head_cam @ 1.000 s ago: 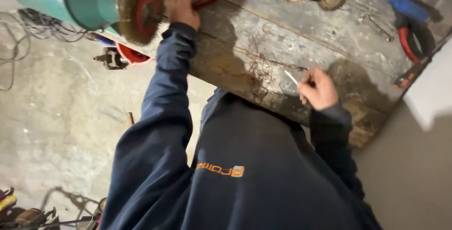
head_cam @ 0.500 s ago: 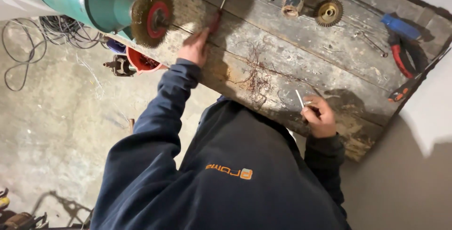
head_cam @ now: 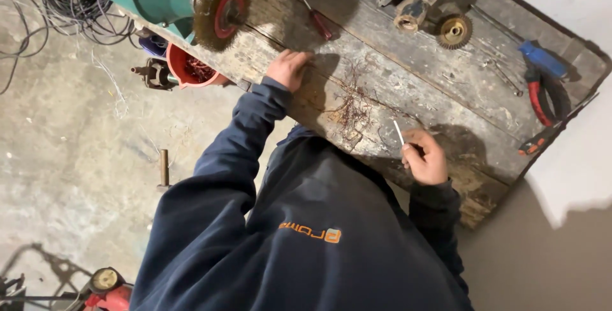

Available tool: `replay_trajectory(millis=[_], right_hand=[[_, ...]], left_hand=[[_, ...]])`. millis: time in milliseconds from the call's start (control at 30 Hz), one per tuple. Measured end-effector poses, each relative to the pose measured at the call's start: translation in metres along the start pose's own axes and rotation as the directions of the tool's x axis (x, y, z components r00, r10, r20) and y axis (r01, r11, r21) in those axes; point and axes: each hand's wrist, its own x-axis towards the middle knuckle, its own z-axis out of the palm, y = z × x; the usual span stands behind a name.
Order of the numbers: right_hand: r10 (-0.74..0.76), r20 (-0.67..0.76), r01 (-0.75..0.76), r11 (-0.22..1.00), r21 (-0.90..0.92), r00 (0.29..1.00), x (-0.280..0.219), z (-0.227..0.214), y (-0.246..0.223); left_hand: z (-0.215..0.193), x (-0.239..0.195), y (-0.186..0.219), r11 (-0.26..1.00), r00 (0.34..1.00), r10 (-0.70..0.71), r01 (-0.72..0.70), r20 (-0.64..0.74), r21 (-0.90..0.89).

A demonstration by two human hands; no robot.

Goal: The recorder is disassembling an electrical component to extract and organize copper wire in a workshop.

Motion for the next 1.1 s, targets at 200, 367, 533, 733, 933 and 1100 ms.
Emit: replay_trajectory(millis=[200, 367, 533, 733, 933, 1100], right_hand=[[0.031, -0.019, -0.031, 0.999, -0.028, 0.999, 0.0, -0.004, 0.009], [-0.018, -0.05, 0.016, 0.999, -0.038, 0.999, 0.0, -0.012, 0.016], [0.001, -0.1, -0.002, 1.0, -0.017, 0.995, 0.001, -0.014, 0.017], [-0.007, -0.065, 0.002, 0.996, -0.085, 0.998, 0.01, -0.009, 0.009], [-0.159, -0.007, 0.158, 0.972, 0.175, 0.987, 0.016, 0.005, -0.031], [-0.402, 0.113, 0.302, 0.819, 0.487, 0.909, 0.035, 0.008, -0.023]], left_hand=[[-0.036, 0.035, 0.007, 0.988, 0.986, -0.091, 0.107, -0.14, 0.112], [-0.026, 0.02, 0.032, 0.975, 0.991, -0.006, -0.025, 0.136, 0.221], [0.001, -0.03, 0.079, 0.934, 0.94, 0.285, -0.316, 0.189, 0.167], [-0.024, -0.032, 0.117, 0.896, 0.888, 0.444, -0.44, 0.118, -0.063], [-0.041, 0.02, 0.021, 0.991, 0.948, -0.047, 0.083, -0.314, 0.104], [-0.042, 0.043, -0.024, 0.825, 0.85, -0.494, 0.524, -0.181, 0.212]])
